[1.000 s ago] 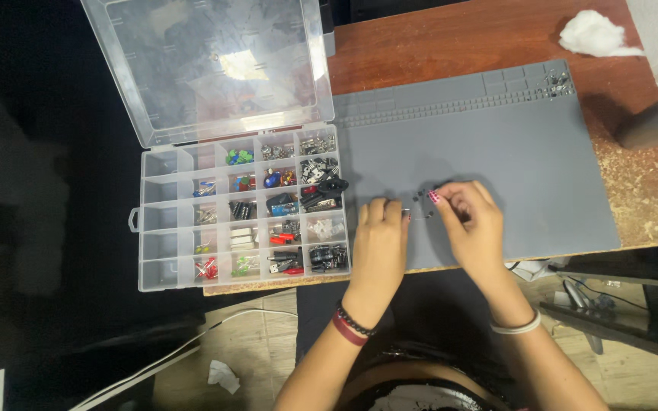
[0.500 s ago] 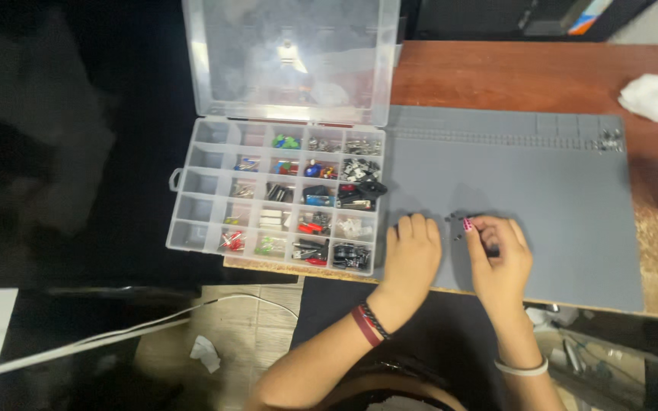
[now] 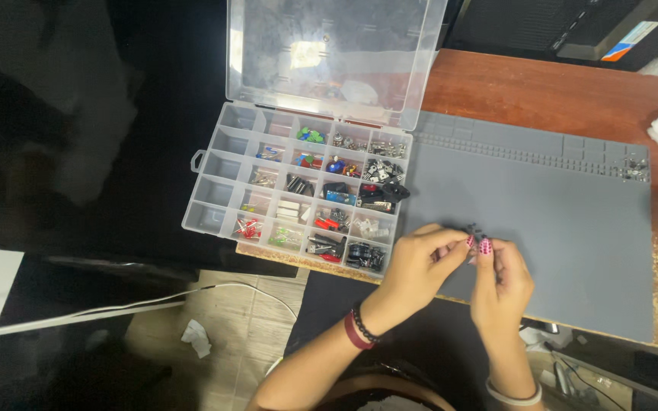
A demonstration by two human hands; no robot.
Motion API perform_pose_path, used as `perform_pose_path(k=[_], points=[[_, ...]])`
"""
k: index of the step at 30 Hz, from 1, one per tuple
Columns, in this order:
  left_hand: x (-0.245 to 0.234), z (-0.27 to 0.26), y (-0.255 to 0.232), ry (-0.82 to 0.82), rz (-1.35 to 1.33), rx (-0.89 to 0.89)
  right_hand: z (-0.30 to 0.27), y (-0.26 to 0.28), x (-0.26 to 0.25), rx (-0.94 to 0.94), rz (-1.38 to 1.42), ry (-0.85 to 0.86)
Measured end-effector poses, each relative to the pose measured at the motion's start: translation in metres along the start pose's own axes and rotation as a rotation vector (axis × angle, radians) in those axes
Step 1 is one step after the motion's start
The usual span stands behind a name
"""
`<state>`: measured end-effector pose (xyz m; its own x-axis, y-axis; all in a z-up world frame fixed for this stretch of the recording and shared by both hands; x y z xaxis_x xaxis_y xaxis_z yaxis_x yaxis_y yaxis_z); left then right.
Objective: The person sorts small electronic components, such as resistors and capacitors, from a pile on a gray mat into the compartments of a clear plastic organizer box. They pick up items by hand, separate them, and place them into the appropriate sections of the box.
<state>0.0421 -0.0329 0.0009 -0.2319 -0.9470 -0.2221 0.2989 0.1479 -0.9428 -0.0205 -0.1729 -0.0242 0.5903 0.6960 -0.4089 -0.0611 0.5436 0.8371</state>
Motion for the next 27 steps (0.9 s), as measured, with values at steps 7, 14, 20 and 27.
perform_pose_path(k=[7,14,20,27], points=[[-0.008,-0.018,-0.006,-0.167,-0.219,-0.123,-0.012,0.039,0.018,-0.045,-0.155,0.021],[-0.018,-0.022,0.009,-0.167,-0.53,-0.299,-0.015,0.062,0.031,-0.018,0.02,0.026],[-0.127,-0.017,-0.01,-0.261,-0.032,-0.052,-0.011,0.043,0.038,0.169,0.344,0.2],[-0.259,-0.009,0.037,-0.556,0.532,-0.216,0.003,0.024,0.021,0.272,0.219,0.14]])
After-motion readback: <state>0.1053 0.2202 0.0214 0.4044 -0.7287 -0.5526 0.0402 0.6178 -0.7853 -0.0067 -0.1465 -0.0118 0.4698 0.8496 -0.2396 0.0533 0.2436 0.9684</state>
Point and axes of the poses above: each hand's wrist, its own z-axis towards the middle knuckle, its own x-axis out of the palm, y = z × x, the point moved 5 cm from there along z, towards the middle knuckle, and after that the axes turned 1 degree about -y, right-handed, at the moved point
